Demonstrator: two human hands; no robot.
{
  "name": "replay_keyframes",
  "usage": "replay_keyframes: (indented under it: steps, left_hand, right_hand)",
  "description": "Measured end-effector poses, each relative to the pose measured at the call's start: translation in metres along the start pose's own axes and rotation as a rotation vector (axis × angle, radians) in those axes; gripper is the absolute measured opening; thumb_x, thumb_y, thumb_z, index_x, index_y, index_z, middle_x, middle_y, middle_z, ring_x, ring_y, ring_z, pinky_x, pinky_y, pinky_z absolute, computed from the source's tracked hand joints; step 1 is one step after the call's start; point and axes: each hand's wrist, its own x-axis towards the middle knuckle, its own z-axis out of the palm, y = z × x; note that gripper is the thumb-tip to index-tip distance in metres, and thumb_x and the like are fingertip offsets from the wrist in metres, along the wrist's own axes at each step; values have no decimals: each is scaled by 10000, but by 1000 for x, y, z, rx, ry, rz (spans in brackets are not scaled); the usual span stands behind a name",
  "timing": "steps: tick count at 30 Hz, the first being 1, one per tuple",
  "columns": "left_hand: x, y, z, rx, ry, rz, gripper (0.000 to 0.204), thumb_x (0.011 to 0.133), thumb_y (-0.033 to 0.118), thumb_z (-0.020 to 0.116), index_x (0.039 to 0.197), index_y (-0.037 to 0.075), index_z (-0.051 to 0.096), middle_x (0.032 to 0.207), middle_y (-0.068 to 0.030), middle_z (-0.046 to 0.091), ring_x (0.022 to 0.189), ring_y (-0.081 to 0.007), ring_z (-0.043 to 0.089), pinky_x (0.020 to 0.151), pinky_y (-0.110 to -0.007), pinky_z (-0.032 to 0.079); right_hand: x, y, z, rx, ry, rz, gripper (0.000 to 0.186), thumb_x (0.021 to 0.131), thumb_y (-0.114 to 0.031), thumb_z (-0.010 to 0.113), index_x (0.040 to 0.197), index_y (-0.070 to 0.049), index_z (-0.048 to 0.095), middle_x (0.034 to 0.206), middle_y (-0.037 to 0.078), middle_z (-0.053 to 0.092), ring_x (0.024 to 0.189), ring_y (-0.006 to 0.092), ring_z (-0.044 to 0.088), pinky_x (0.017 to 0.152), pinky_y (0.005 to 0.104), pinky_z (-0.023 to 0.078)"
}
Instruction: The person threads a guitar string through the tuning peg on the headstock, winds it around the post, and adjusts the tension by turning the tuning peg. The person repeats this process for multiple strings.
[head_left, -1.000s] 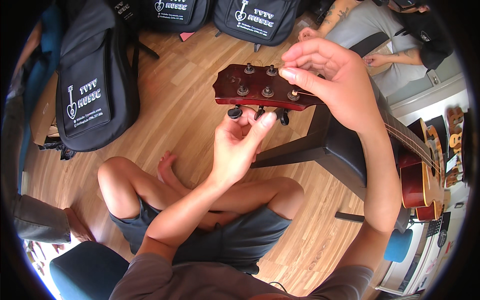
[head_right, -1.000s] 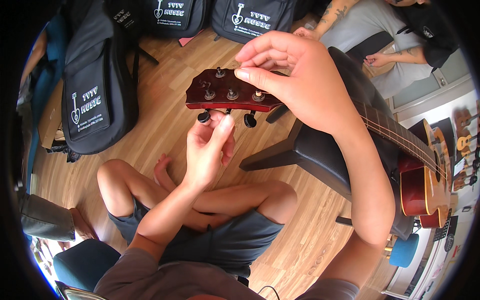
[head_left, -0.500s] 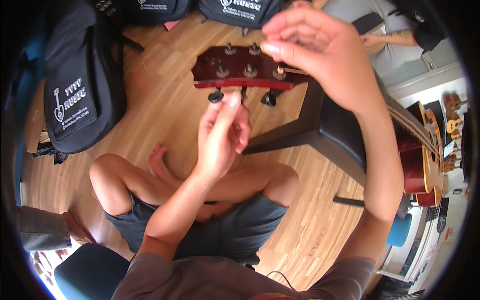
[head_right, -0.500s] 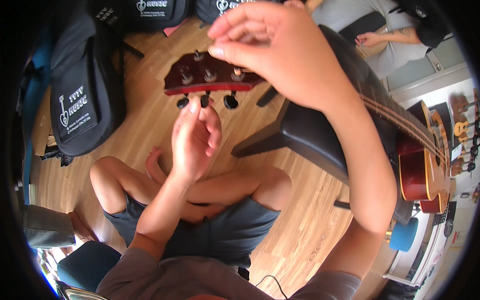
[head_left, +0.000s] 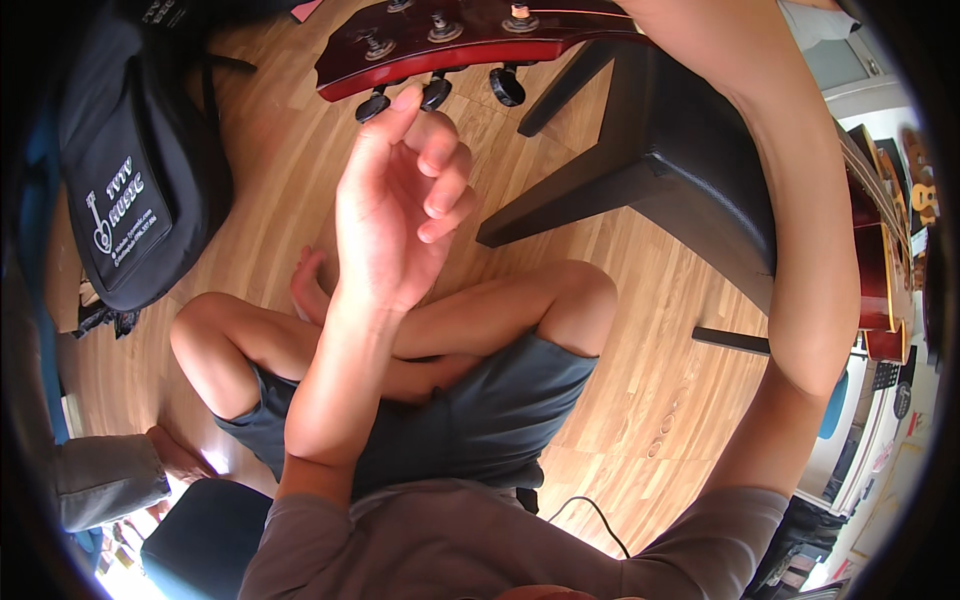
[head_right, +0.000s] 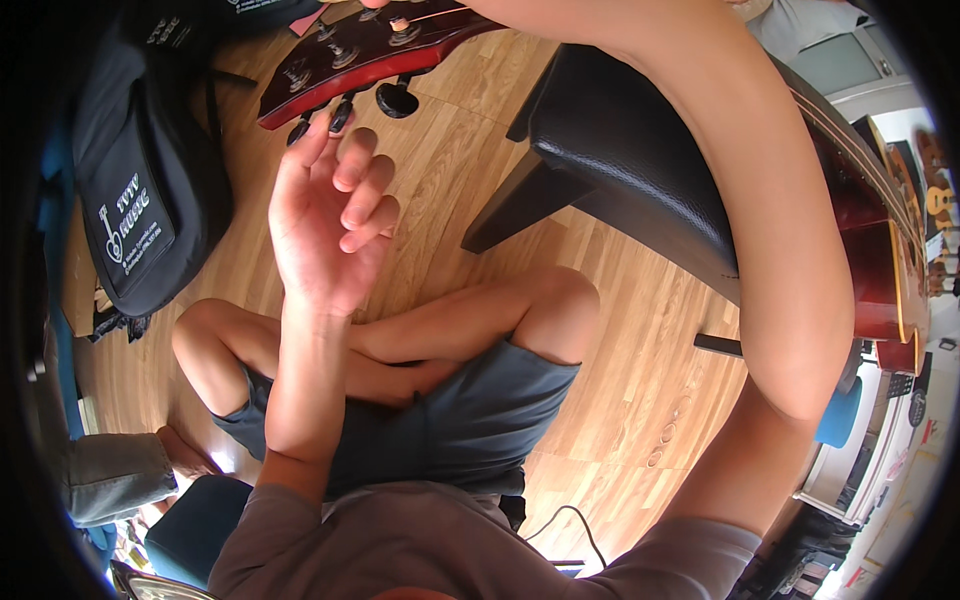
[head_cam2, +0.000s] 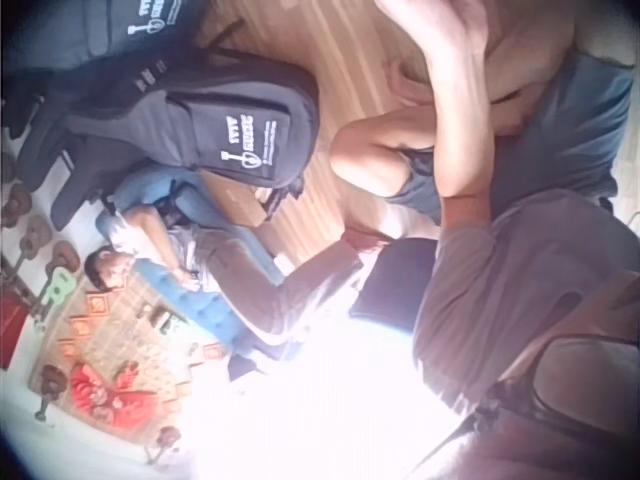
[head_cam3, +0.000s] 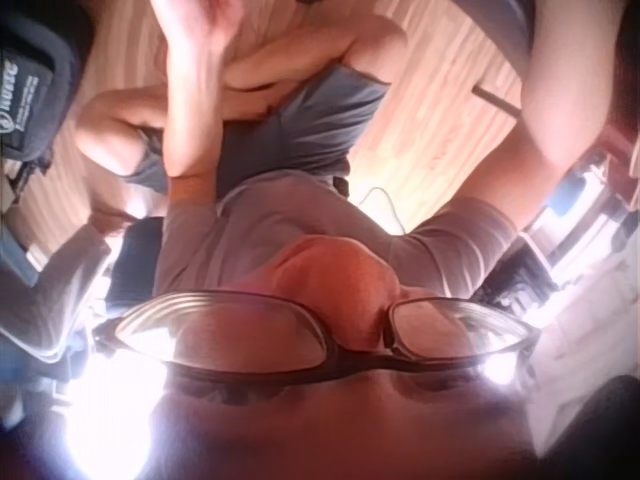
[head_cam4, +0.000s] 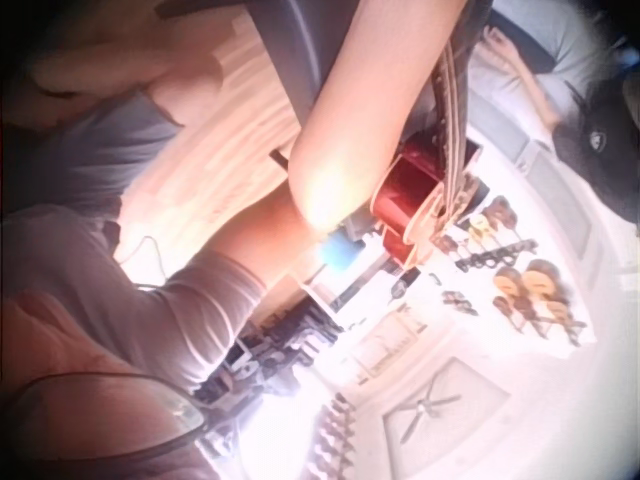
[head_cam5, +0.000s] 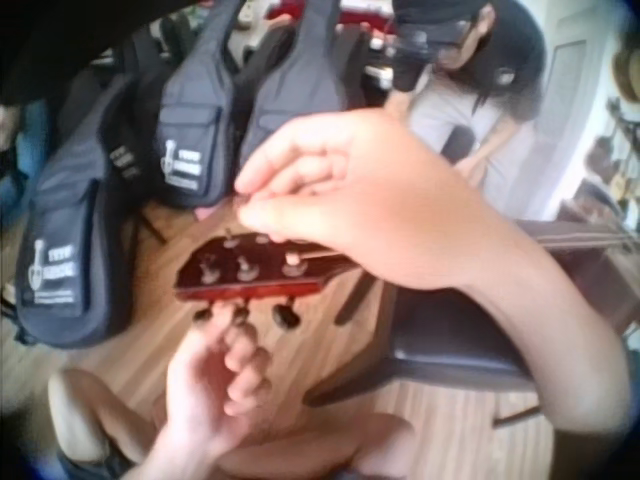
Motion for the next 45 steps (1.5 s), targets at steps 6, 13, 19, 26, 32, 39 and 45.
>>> replay_keyframes:
  steps: [6,13,19,26,32,39,45]
  left_hand:
    - [5,-15,23,230,56,188,173,990,277,742,904,179,629,704,87,486,512,-16,362,420,-199,220]
    - [8,-11,15,403,188,290,294,1051,351,616,842,146,586,626,77,361,520,-44,290,431,-227,187]
    - [6,-41,-29,271,-82,108,328,1049,327,595,1113,10,647,622,-8,511,479,-81,421,425,-240,282]
    - [137,-71,-59,1050,59,-126,339,1016,328,601,1226,68,658,772,-30,611,647,-118,536,567,-273,408]
    - [182,-86,-115,1558,-265,-59,315,965,371,665,1141,116,721,848,-64,694,786,-170,658,700,-366,516]
    - [40,-2,-55,1359,-803,-45,348,1000,392,672,871,79,751,806,-138,714,749,-285,700,708,-396,558]
    - [9,58,-28,1780,-811,-175,318,999,376,665,1123,85,699,912,-143,729,849,-348,700,722,-427,542]
  right_hand:
    - [-28,-13,1,-242,114,-149,268,933,-114,727,1123,74,708,1017,164,765,938,189,729,841,286,565]
    - [-20,0,-28,19,-46,-175,269,923,-139,718,1099,64,726,1001,169,776,927,204,744,829,304,560]
    - [-25,-2,-40,63,-78,5,251,962,-124,709,1127,64,700,1019,178,776,924,209,745,836,300,578]
    - [-4,12,-7,154,60,-28,178,939,-59,740,1083,36,697,920,97,730,799,126,676,720,268,561]
    - [-4,2,-1,56,80,-59,173,936,-71,758,1081,7,705,985,64,746,882,112,695,758,267,579]
    - [-5,-4,-8,71,67,62,183,924,-56,761,1083,11,699,991,65,749,933,119,697,842,279,571]
    - [-5,-6,-1,98,129,184,192,902,11,768,1075,21,685,1000,71,728,928,129,692,829,271,567]
